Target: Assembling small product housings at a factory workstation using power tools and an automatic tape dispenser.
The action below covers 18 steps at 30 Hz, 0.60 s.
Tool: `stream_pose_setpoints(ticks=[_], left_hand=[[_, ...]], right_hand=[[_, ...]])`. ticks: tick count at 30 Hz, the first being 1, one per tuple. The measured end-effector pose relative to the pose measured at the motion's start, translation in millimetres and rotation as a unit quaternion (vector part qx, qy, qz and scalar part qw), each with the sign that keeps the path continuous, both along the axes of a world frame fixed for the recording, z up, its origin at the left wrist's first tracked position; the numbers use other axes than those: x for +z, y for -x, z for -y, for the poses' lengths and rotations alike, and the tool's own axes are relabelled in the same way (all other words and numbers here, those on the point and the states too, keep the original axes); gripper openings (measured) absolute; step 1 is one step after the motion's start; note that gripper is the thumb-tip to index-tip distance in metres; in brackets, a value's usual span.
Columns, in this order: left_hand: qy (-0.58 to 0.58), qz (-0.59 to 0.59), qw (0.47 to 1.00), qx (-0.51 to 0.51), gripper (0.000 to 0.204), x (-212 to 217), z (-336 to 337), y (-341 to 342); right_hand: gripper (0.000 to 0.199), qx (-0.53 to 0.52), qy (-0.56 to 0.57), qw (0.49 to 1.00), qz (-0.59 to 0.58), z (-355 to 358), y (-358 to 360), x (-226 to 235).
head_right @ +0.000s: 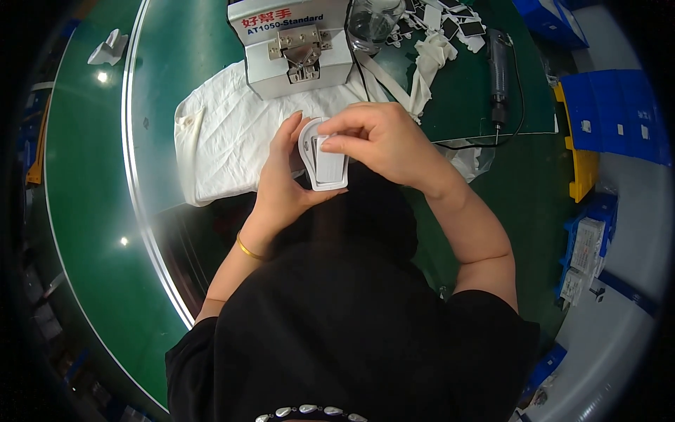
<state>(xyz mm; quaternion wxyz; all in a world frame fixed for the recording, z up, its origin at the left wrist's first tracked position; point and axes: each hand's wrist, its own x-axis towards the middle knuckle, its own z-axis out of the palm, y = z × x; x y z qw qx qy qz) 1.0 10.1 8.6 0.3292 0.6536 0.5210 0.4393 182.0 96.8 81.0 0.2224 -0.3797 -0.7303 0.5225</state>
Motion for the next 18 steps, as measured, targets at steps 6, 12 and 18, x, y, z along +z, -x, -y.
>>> stream_pose_setpoints(ticks=[6,12,18], left_hand=[[0.012,0.043,0.999,0.011,0.11,-2,2,-2],[-0.008,0.061,0.998,-0.001,0.107,-10,4,-6],[-0.026,0.131,0.988,-0.072,0.107,5,18,-6]], right_hand=[[0.02,0.071,-0.237,0.964,0.098,-4,5,-2],[0.053,-0.103,0.02,0.994,-0.03,30,-11,-46],[0.059,-0.114,0.247,0.951,-0.151,51,-13,-34]])
